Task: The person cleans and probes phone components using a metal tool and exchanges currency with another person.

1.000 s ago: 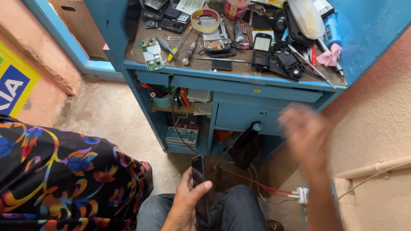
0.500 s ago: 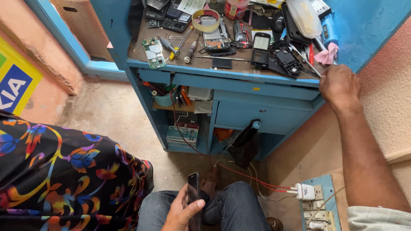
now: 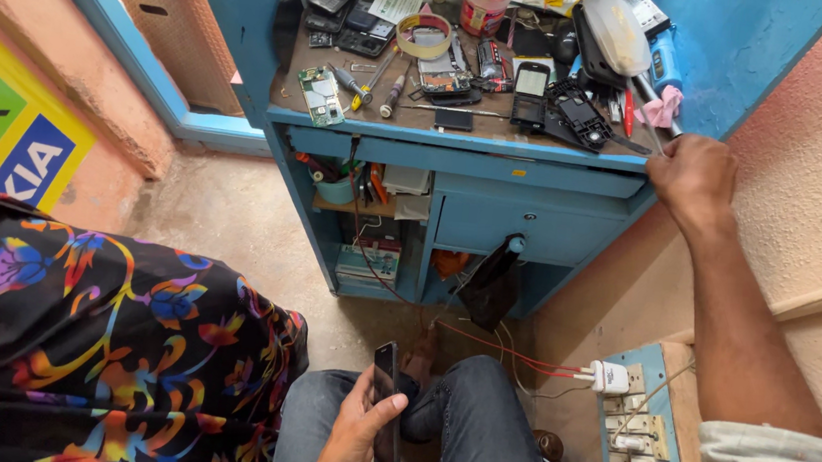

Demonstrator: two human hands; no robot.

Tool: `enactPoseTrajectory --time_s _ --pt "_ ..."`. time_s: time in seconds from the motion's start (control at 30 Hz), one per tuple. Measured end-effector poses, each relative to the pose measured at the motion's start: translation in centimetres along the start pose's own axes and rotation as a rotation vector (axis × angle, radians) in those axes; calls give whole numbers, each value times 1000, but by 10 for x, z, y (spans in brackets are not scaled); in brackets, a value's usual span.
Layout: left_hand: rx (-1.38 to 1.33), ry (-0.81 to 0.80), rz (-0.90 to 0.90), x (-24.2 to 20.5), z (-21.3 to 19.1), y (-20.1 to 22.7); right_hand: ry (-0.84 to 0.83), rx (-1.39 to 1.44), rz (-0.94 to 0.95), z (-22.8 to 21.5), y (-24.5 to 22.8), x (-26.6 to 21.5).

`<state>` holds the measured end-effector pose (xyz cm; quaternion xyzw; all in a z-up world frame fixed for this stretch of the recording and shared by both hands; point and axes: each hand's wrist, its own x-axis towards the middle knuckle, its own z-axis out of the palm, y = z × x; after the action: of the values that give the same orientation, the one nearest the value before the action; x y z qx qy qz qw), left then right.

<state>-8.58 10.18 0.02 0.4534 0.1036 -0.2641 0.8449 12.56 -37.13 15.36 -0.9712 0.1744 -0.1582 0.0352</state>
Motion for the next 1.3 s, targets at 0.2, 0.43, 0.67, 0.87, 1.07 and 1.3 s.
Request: enactPoseTrajectory --time_s 0.2,0.43,0.67,0.87,1.07,1.3 --pt "140 21 70 7 24 3 -25 715 277 -35 -42 -66" --pt "336 12 215 26 54 -24 -363 1377 220 18 -88 -245" --pt "35 74 72 42 66 -41 -436 1521 356 53 -111 -374" --pt "-24 -7 140 37 65 -50 -352 1536 362 37 -113 -396" --pt "234 -70 375 8 72 -44 -194 1535 206 7 -128 -363" --pt "406 -93 520 -9 76 -30 -85 1522 87 -6 -149 -349"
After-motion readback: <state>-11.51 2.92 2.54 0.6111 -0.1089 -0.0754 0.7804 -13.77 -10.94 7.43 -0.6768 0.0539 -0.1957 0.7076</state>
